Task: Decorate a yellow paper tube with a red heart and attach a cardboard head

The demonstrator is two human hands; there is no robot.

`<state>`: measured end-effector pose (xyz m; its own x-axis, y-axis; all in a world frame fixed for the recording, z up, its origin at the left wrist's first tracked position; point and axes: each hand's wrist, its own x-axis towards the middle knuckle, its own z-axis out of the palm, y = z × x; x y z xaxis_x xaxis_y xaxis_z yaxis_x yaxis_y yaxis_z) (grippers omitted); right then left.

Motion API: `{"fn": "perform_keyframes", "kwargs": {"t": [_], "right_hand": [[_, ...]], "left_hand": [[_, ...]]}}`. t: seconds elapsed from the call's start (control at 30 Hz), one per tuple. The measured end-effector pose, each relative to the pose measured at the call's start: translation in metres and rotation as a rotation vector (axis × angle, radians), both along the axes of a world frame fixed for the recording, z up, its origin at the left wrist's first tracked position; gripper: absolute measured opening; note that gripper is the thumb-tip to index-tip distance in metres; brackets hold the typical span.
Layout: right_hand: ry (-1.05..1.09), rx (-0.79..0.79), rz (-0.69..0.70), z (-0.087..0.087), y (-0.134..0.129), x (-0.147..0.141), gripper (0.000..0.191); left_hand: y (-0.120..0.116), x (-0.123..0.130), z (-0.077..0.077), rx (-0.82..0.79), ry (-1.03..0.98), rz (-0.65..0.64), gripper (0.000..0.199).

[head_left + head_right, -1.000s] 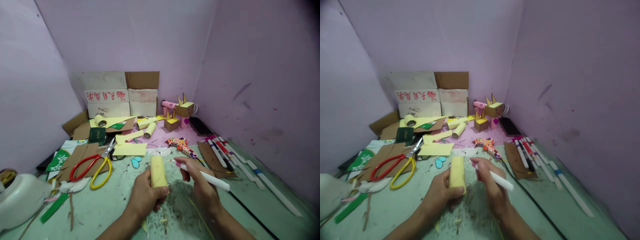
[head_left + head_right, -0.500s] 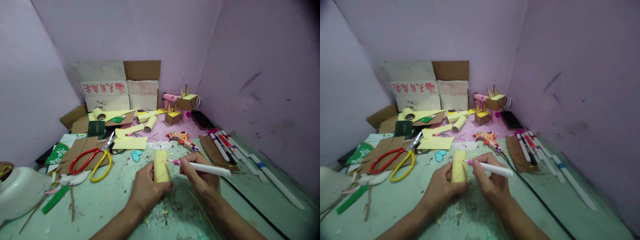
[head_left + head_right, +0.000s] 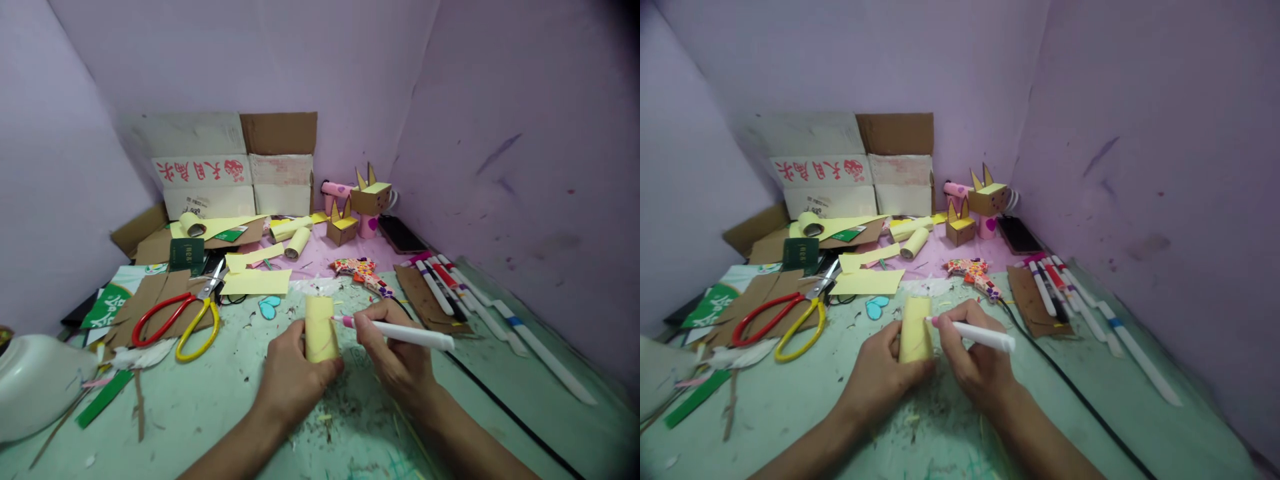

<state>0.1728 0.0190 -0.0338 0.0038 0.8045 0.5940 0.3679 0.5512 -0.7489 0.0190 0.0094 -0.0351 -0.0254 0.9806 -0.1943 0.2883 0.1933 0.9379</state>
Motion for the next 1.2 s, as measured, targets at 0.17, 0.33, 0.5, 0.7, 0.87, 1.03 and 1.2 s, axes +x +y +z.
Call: {"fn": "perform_keyframes", "kwargs": {"t": [0.17, 0.33, 0.5, 0.7, 0.87, 1.03, 1.2], "right_hand": [[-0.010, 0.014, 0.012, 0.0014, -0.0003, -0.0001, 0.018], [-0.040, 0.031, 0.006, 0.0032, -0.0004, -0.0009, 0.018], [-0.018, 0.024, 0.001, 0.0023, 0.0007, -0.0010, 0.018], [0.013, 0.009, -0.003, -0.0009, 0.0008, 0.0010, 0.017], [0.002, 0.017, 0.008, -0.0005, -0.0001, -0.0007, 0.017], [0.027, -0.003, -0.003, -0.0019, 0.0004, -0.0005, 0.018], [0.056, -0.014, 0.017, -0.0030, -0.0003, 0.0010, 0.018]], "left_hand": [[-0.0011, 0.0018, 0.0010, 0.001, 0.033, -0.003, 0.038], [-0.0019, 0.0024, 0.0045, -0.014, 0.026, -0.026, 0.038], [-0.0012, 0.0024, 0.0057, -0.024, 0.028, -0.030, 0.042], [-0.0011, 0.0019, 0.0050, -0.026, 0.024, -0.037, 0.042], [-0.0011, 0.0010, 0.0027, -0.022, 0.039, -0.030, 0.039], [-0.0013, 0.0009, 0.0026, -0.021, 0.031, -0.032, 0.041], [-0.0012, 0.0011, 0.0037, -0.026, 0.033, -0.037, 0.041]]}}
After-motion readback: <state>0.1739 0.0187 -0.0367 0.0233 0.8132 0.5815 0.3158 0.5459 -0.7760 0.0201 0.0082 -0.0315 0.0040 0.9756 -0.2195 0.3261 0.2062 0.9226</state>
